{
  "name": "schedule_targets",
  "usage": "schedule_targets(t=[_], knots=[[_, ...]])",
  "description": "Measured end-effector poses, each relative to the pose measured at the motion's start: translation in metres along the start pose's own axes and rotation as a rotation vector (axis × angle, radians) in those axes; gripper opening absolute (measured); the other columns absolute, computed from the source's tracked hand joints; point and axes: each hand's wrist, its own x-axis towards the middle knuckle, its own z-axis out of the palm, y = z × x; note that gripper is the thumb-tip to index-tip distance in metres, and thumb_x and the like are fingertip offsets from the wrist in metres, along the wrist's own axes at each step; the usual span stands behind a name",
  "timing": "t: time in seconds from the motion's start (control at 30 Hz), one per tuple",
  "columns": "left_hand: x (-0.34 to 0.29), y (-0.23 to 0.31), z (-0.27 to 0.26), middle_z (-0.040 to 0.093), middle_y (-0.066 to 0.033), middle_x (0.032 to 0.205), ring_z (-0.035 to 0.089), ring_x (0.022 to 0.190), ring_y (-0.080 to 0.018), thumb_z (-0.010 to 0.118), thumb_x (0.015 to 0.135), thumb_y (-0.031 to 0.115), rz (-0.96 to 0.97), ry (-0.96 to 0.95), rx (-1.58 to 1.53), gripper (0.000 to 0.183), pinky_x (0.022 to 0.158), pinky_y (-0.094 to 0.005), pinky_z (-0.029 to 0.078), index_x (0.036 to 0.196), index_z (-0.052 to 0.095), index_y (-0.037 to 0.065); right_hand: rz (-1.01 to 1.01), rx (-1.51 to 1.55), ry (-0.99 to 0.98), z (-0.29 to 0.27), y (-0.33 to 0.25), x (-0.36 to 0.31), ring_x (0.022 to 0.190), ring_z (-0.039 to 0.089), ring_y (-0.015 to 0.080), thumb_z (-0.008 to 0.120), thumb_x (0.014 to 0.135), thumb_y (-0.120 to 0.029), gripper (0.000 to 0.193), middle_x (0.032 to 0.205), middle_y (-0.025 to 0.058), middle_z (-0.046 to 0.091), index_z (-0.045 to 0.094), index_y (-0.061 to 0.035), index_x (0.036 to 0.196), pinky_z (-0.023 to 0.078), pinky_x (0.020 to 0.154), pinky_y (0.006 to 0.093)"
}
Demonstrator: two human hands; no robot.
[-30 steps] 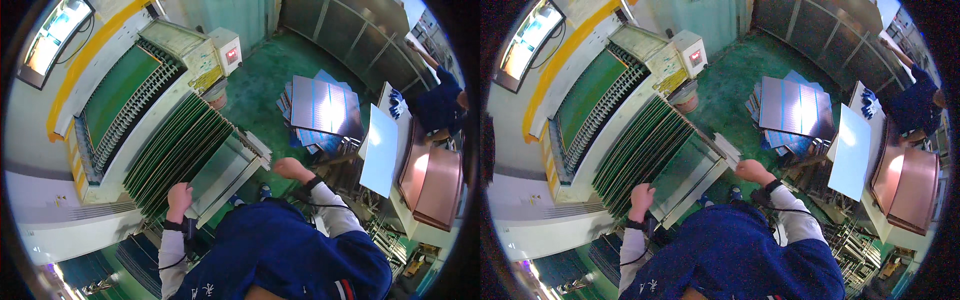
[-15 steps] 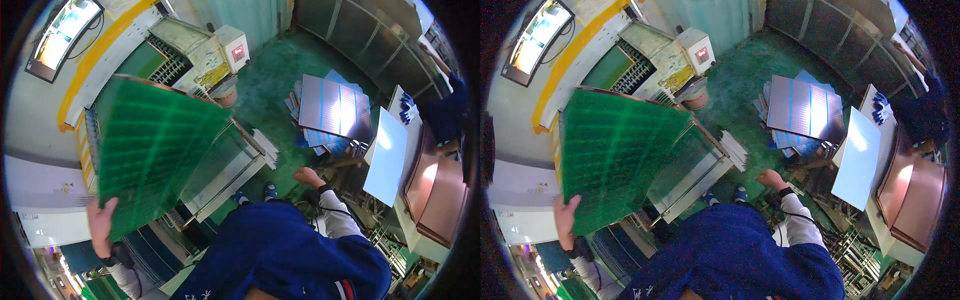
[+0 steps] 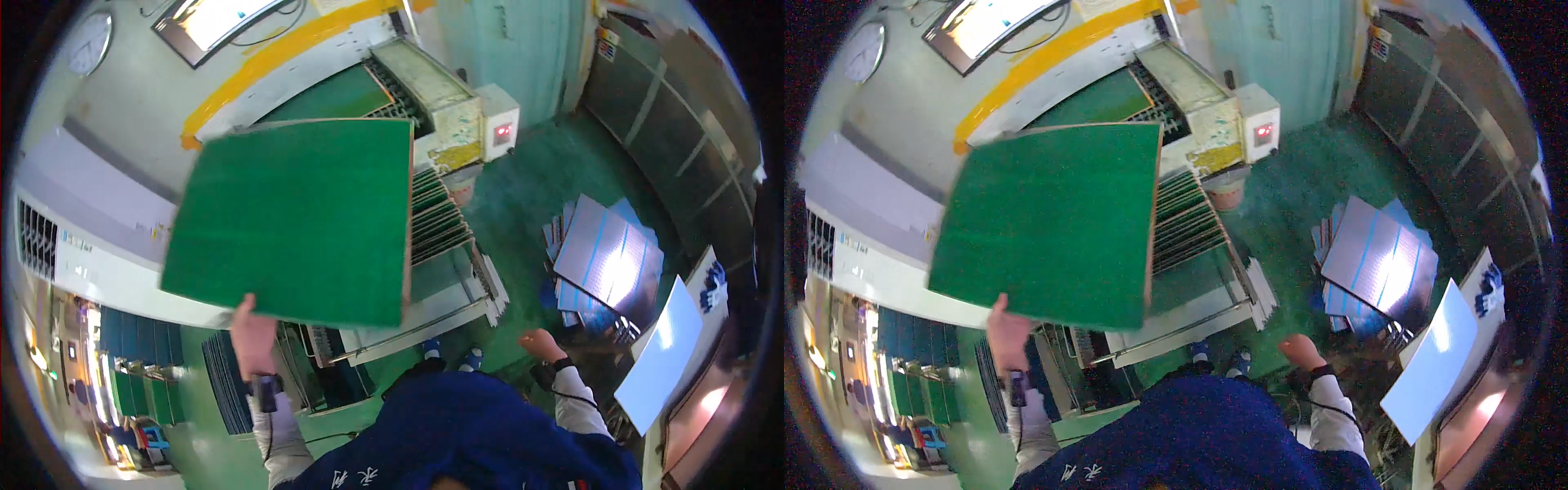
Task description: Manually sorting green circuit boards into a drying or processing rack.
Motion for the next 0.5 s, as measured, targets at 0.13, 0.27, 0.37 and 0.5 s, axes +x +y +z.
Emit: schedule_targets(t=[0.13, 0.27, 0.37, 0.5], knots=[[0.024, -0.088, -0.050, 0.062, -0.0078, 0.094, 0.057, 0.085, -0.0192, 0.061, 0.094, 0.018, -0.224, -0.219, -0.302, 0.016, 0.086, -0.0381, 0.049, 0.101, 0.059, 0.004, -0.011, 0.104, -0.004, -0.016, -0.034, 0.001, 0.074, 0.062, 0.0428, 0.054, 0.082, -0.039, 0.038, 0.080, 0.0220, 0.065, 0.067, -0.0036, 0.081, 0.048, 0.066, 0.0511], [0.009, -0.113, 0.019, 0.064, -0.0053, 0.103, 0.058, 0.095, -0.0200, 0.060, 0.095, 0.013, -0.315, -0.040, -0.534, 0.014, 0.091, -0.0380, 0.047, 0.107, 0.058, 0.006, 0.189, 0.240, -0.082, -0.013, -0.044, -0.003, 0.070, 0.065, 0.0350, 0.058, 0.082, -0.027, 0.020, 0.073, 0.0143, 0.065, 0.067, -0.0105, 0.074, 0.050, 0.059, 0.0454], [0.028, -0.141, 0.027, 0.063, -0.0056, 0.112, 0.058, 0.104, -0.0215, 0.059, 0.095, 0.013, -0.380, -0.098, -0.570, 0.018, 0.097, -0.0393, 0.046, 0.112, 0.057, 0.006, -0.030, 0.120, 0.010, 0.015, 0.010, 0.000, 0.069, 0.065, 0.0294, 0.061, 0.082, -0.024, 0.016, 0.072, 0.0123, 0.065, 0.067, -0.0099, 0.077, 0.050, 0.059, 0.0420], [0.052, -0.172, 0.048, 0.062, -0.0089, 0.117, 0.057, 0.110, -0.0247, 0.058, 0.096, 0.014, -0.487, -0.175, -0.573, 0.020, 0.101, -0.0409, 0.046, 0.113, 0.055, 0.005, 0.049, 0.178, 0.048, 0.035, 0.064, 0.000, 0.065, 0.065, 0.0157, 0.064, 0.083, -0.021, 0.021, 0.074, 0.0079, 0.069, 0.071, -0.0019, 0.086, 0.052, 0.062, 0.0329]])
